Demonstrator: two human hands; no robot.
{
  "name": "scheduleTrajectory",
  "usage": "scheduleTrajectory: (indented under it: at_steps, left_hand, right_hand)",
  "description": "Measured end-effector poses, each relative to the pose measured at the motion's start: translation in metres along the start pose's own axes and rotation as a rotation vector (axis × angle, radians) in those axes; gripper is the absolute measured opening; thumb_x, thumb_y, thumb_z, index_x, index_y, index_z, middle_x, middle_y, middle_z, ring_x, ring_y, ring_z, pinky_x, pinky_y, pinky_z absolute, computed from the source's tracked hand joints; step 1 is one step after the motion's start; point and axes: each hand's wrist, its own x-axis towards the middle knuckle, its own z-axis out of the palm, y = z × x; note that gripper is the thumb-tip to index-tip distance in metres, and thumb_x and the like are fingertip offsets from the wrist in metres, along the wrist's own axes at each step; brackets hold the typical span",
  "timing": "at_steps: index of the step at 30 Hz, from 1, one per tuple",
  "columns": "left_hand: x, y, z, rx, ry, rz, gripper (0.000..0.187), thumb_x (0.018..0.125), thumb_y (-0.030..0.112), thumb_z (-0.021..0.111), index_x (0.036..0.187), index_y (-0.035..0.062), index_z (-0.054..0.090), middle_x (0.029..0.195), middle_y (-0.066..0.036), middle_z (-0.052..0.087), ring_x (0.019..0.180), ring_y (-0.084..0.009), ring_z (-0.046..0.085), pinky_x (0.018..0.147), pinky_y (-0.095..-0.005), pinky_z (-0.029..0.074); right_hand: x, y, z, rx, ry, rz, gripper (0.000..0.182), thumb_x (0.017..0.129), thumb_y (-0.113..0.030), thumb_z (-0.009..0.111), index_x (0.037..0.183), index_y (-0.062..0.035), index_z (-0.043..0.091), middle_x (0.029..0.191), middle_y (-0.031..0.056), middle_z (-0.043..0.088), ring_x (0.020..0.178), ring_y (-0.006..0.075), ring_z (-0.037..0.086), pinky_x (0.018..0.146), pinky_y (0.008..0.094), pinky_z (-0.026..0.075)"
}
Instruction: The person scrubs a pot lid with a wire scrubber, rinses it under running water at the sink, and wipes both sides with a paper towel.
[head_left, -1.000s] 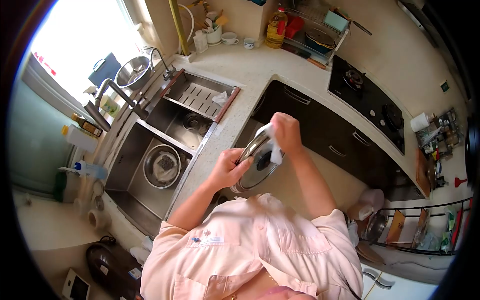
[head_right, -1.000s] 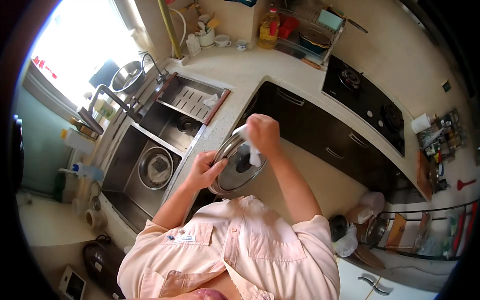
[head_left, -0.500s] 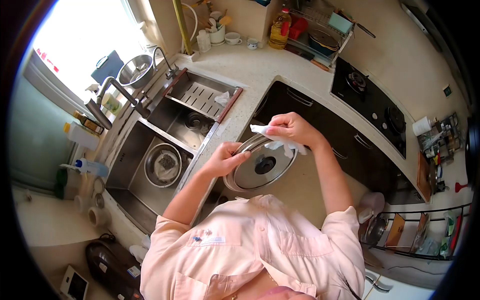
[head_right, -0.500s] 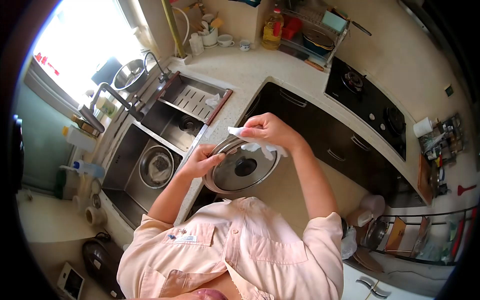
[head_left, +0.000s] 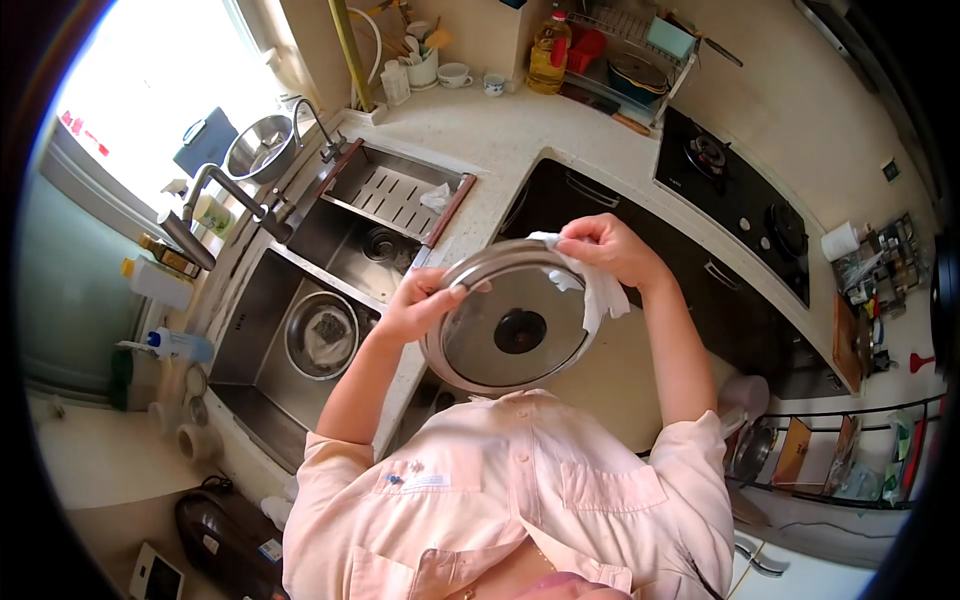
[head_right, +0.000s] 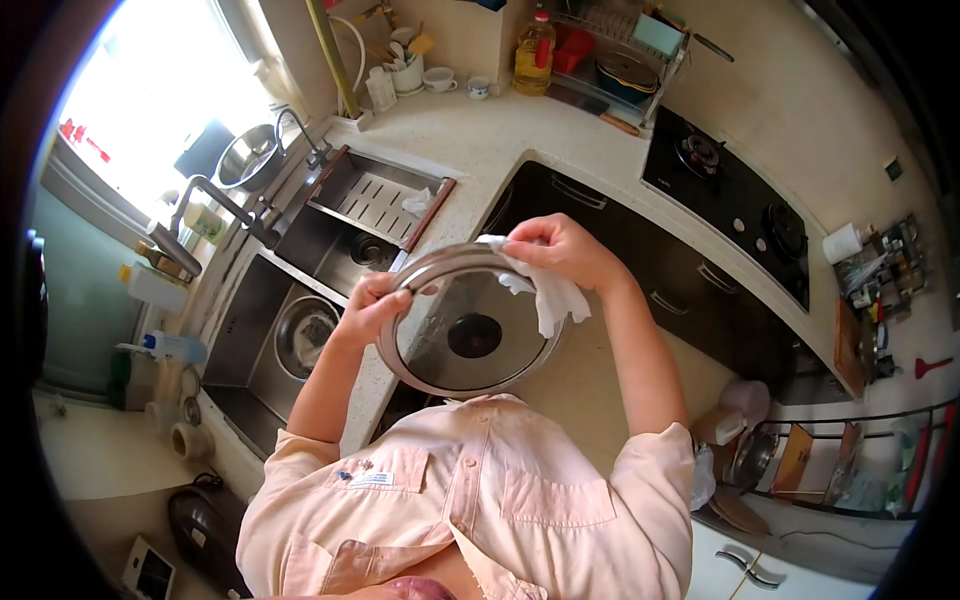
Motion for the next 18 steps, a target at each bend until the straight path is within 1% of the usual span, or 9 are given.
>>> scheduleTrajectory:
  at_steps: [1, 4, 5, 9, 12, 13, 16, 17, 18]
  left_hand:
    - [-0.001, -0.002, -0.003, -0.038, 0.053, -0.005, 0.039, 0.083, 0.030, 0.058, 0.097, -0.0065, 0.062, 0.051, 0.005, 0.044, 0.043, -0.0029, 0.036, 0.042, -0.0205, 0.024]
    - [-0.003, -0.011, -0.016, -0.169, 0.172, -0.009, 0.040, 0.083, 0.029, 0.058, 0.099, -0.0078, 0.060, 0.050, 0.005, 0.043, 0.042, -0.0027, 0.035, 0.041, -0.0193, 0.023]
    - [-0.001, -0.010, -0.016, -0.227, 0.196, 0.032, 0.040, 0.084, 0.028, 0.056, 0.100, -0.0082, 0.059, 0.051, 0.005, 0.044, 0.040, -0.0024, 0.033, 0.040, -0.0184, 0.022]
    - [0.003, -0.028, -0.021, -0.463, 0.305, 0.122, 0.034, 0.086, 0.023, 0.053, 0.105, -0.0039, 0.057, 0.052, 0.006, 0.041, 0.041, -0.0030, 0.034, 0.038, -0.0183, 0.022]
    - [0.012, -0.044, -0.010, -0.632, 0.621, 0.110, 0.030, 0.086, 0.023, 0.053, 0.104, -0.0019, 0.057, 0.053, 0.006, 0.042, 0.040, -0.0033, 0.035, 0.037, -0.0183, 0.023]
    - [0.013, -0.051, -0.007, -0.593, 0.592, 0.111, 0.029, 0.086, 0.023, 0.053, 0.102, -0.0005, 0.058, 0.054, 0.005, 0.044, 0.040, -0.0041, 0.035, 0.037, -0.0181, 0.024]
    - [0.008, -0.053, -0.003, -0.505, 0.437, -0.071, 0.029, 0.088, 0.026, 0.052, 0.102, 0.0012, 0.057, 0.064, 0.006, 0.045, 0.054, -0.0034, 0.041, 0.046, -0.0190, 0.031]
    - [0.010, -0.049, -0.003, -0.476, 0.391, -0.132, 0.028, 0.088, 0.028, 0.052, 0.100, 0.0027, 0.058, 0.065, 0.006, 0.046, 0.056, -0.0033, 0.042, 0.048, -0.0190, 0.032]
    - [0.013, -0.042, -0.003, -0.447, 0.350, -0.193, 0.028, 0.089, 0.029, 0.051, 0.099, 0.0041, 0.058, 0.067, 0.007, 0.046, 0.059, -0.0031, 0.042, 0.050, -0.0191, 0.033]
  right_hand:
    - [-0.005, 0.003, -0.005, -0.011, 0.022, 0.007, 0.014, 0.084, -0.017, 0.061, 0.084, -0.0036, 0.064, 0.069, -0.0048, 0.056, 0.063, 0.0019, 0.049, 0.056, 0.0172, 0.040]
    - [-0.013, 0.039, -0.010, 0.279, 0.156, 0.006, 0.018, 0.086, -0.021, 0.060, 0.086, -0.0041, 0.064, 0.072, -0.0048, 0.058, 0.064, 0.0013, 0.049, 0.057, 0.0180, 0.041]
    - [-0.013, 0.050, -0.006, 0.401, 0.192, -0.041, 0.019, 0.087, -0.023, 0.057, 0.091, -0.0046, 0.062, 0.074, -0.0036, 0.059, 0.065, 0.0024, 0.052, 0.058, 0.0190, 0.044]
    - [-0.019, 0.069, 0.025, 0.738, 0.438, -0.068, 0.024, 0.090, -0.026, 0.052, 0.101, -0.0054, 0.057, 0.085, -0.0005, 0.060, 0.073, 0.0068, 0.055, 0.064, 0.0229, 0.047]
    - [-0.019, 0.075, 0.059, 0.831, 0.634, -0.103, 0.025, 0.092, -0.029, 0.048, 0.102, -0.0069, 0.055, 0.090, 0.0007, 0.059, 0.079, 0.0101, 0.056, 0.068, 0.0273, 0.048]
    - [-0.014, 0.077, 0.064, 0.755, 0.762, -0.124, 0.027, 0.093, -0.032, 0.045, 0.101, -0.0082, 0.055, 0.088, 0.0007, 0.059, 0.077, 0.0102, 0.056, 0.067, 0.0267, 0.048]
    - [-0.022, 0.067, 0.047, 0.762, 0.815, -0.058, 0.028, 0.094, -0.034, 0.043, 0.099, -0.0089, 0.055, 0.085, 0.0009, 0.059, 0.072, 0.0107, 0.055, 0.061, 0.0265, 0.048]
    - [-0.020, 0.079, 0.039, 0.758, 0.841, -0.118, 0.029, 0.094, -0.036, 0.042, 0.098, -0.0092, 0.055, 0.082, 0.0014, 0.059, 0.068, 0.0111, 0.055, 0.055, 0.0266, 0.048]
    - [-0.024, 0.075, 0.035, 0.717, 0.839, -0.087, 0.031, 0.093, -0.037, 0.043, 0.098, -0.0093, 0.055, 0.082, 0.0017, 0.058, 0.066, 0.0111, 0.055, 0.053, 0.0271, 0.048]
